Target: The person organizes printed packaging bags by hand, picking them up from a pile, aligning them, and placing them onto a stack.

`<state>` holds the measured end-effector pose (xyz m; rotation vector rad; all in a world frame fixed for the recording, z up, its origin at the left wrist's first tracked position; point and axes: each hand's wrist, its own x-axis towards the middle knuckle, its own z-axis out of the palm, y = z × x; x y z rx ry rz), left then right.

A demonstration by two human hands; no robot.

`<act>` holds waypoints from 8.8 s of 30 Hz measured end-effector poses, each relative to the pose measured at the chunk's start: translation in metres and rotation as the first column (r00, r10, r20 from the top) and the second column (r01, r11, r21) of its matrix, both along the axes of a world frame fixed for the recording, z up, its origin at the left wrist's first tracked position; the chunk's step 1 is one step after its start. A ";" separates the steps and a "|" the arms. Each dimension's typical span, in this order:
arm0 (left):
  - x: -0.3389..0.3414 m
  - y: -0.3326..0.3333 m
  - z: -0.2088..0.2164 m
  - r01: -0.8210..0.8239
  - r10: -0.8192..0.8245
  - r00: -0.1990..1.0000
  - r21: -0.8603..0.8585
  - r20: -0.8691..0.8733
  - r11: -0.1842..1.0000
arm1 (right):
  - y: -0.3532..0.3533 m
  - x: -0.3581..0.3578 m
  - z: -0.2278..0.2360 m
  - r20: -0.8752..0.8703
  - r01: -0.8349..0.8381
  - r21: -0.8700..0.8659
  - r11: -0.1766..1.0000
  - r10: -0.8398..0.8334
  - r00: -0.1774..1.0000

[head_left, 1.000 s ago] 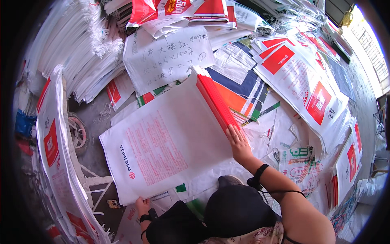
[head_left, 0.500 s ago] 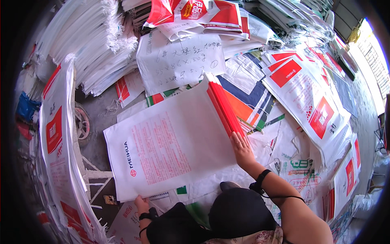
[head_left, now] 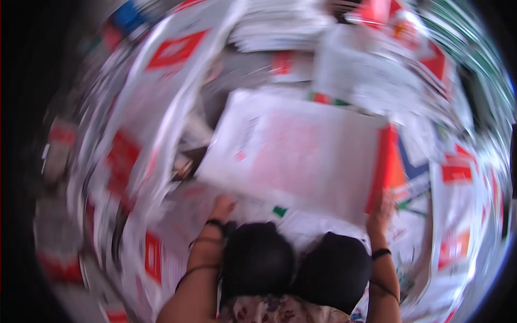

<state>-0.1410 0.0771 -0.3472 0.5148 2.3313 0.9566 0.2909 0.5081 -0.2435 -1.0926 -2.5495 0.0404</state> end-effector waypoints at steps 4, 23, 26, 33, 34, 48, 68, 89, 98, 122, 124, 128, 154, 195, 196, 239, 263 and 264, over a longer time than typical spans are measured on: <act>0.059 -0.080 -0.035 -0.397 0.393 0.917 -0.055 -0.065 0.916 | -0.008 0.012 -0.033 0.392 0.119 0.045 0.992 -0.127 0.911; 0.292 -0.265 0.068 -0.375 0.214 0.901 -0.432 -0.377 0.820 | 0.057 0.084 0.048 0.410 0.058 -0.515 0.855 0.186 0.893; 0.286 -0.270 0.060 -0.442 0.304 0.881 -0.403 -0.363 0.801 | 0.055 0.086 0.047 0.411 0.074 -0.577 0.813 0.211 0.887; 0.289 -0.340 0.021 -0.229 0.011 0.921 -0.518 -0.389 0.824 | 0.045 0.092 0.030 0.408 0.109 -0.690 0.716 0.260 0.875; 0.292 -0.362 0.005 -0.146 -0.139 0.866 -0.508 -0.480 0.849 | 0.044 0.086 0.028 0.388 0.091 -0.704 0.705 0.274 0.880; 0.233 -0.323 0.094 -0.581 0.509 0.812 -0.305 -0.287 0.755 | 0.061 0.103 0.032 0.244 -0.050 -0.707 0.705 0.310 0.919; 0.204 0.024 0.513 0.425 0.184 0.096 0.207 -0.978 0.881 | -0.161 -0.159 0.459 -0.077 -0.755 -0.577 0.312 0.899 0.431; 0.111 0.067 0.243 0.270 -0.396 0.840 0.347 0.370 0.898 | 0.022 -0.232 0.538 -0.911 -0.934 -0.246 0.261 -0.392 0.130; 0.082 0.116 0.232 0.180 -0.637 0.393 0.624 0.663 0.761 | -0.029 -0.251 0.506 -0.874 -0.961 -0.053 0.273 -0.478 -0.088; 0.003 0.216 0.251 -0.584 -0.234 0.695 0.723 0.680 0.369 | 0.013 -0.161 0.445 -0.509 -0.085 0.544 0.834 0.409 0.758; 0.013 0.205 0.259 -0.490 -0.074 0.840 0.809 0.538 0.325 | 0.065 -0.080 0.396 -0.609 -0.055 0.438 0.897 0.341 0.716; 0.027 0.172 0.215 -0.602 -0.006 0.734 0.654 0.679 0.459 | 0.074 -0.007 0.281 -0.851 -0.233 -0.461 0.857 -0.352 0.389; 0.037 0.103 0.008 -0.466 0.404 0.866 0.185 0.293 0.865 | 0.011 -0.069 0.049 0.630 0.337 -0.241 0.910 -0.118 0.768; 0.057 0.073 0.006 -0.100 0.095 0.815 -0.022 0.571 0.995 | -0.082 0.033 -0.040 0.504 0.060 -0.705 0.707 0.440 0.743; 0.054 0.069 -0.001 -0.004 0.031 0.844 -0.051 0.536 0.999 | -0.078 0.030 -0.045 0.553 0.125 -0.688 0.715 0.404 0.729; 0.026 -0.085 0.369 -0.741 0.328 0.671 0.595 0.665 0.311 | -0.147 -0.225 0.362 -0.119 -0.739 -0.413 0.533 0.773 0.624; -0.213 -0.138 0.301 -0.794 0.707 0.439 0.607 0.554 0.017 | -0.175 -0.200 0.342 -0.144 -0.793 -0.486 0.367 0.862 0.487; -0.204 -0.108 0.310 -0.812 0.711 0.465 0.575 0.528 0.103 | -0.167 -0.195 0.343 -0.131 -0.775 -0.483 0.408 0.842 0.524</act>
